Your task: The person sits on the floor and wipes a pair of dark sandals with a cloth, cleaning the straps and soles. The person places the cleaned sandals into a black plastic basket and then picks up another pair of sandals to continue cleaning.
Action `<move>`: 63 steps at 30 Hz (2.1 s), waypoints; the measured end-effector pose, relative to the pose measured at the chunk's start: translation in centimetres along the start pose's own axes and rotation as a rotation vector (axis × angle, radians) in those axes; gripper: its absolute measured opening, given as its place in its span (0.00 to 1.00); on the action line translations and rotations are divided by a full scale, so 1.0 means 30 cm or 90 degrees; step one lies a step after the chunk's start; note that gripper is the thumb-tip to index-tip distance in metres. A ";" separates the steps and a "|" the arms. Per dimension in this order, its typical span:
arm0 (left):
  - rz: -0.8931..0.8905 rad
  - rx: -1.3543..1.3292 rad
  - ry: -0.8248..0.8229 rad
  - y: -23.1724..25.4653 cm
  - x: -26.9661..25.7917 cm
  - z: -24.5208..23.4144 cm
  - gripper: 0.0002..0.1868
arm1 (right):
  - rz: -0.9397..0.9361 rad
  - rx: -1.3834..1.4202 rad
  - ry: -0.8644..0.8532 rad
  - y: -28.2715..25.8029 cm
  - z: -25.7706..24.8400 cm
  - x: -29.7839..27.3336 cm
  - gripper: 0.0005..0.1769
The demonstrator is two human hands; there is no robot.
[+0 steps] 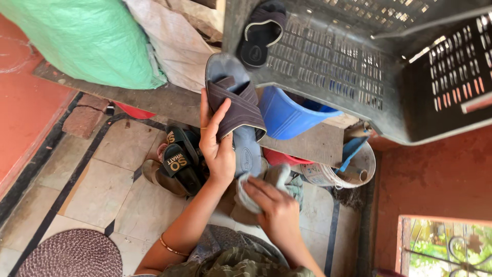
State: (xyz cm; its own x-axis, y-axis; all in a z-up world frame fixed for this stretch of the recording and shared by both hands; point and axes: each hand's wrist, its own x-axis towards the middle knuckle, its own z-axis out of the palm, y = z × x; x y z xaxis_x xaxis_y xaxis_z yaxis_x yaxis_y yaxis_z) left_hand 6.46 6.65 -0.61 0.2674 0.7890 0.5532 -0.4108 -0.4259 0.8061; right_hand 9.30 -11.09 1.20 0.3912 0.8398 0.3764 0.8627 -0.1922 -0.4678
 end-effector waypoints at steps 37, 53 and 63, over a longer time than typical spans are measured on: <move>-0.063 -0.088 -0.050 0.023 -0.056 -0.015 0.25 | 0.013 -0.129 0.113 -0.051 0.081 -0.002 0.38; -0.079 -0.048 -0.043 0.072 -0.119 -0.025 0.26 | -0.019 -0.015 0.078 -0.042 0.016 -0.038 0.34; -0.053 0.015 -0.074 0.089 -0.171 -0.030 0.27 | 0.045 0.042 0.312 -0.015 -0.129 0.030 0.30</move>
State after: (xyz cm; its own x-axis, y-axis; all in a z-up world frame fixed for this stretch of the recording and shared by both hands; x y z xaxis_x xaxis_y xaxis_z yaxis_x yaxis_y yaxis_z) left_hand 3.22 1.86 -1.49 0.3985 0.7662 0.5041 -0.3632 -0.3729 0.8539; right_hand 10.51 -12.23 4.84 0.5659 0.4851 0.6667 0.8130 -0.1938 -0.5491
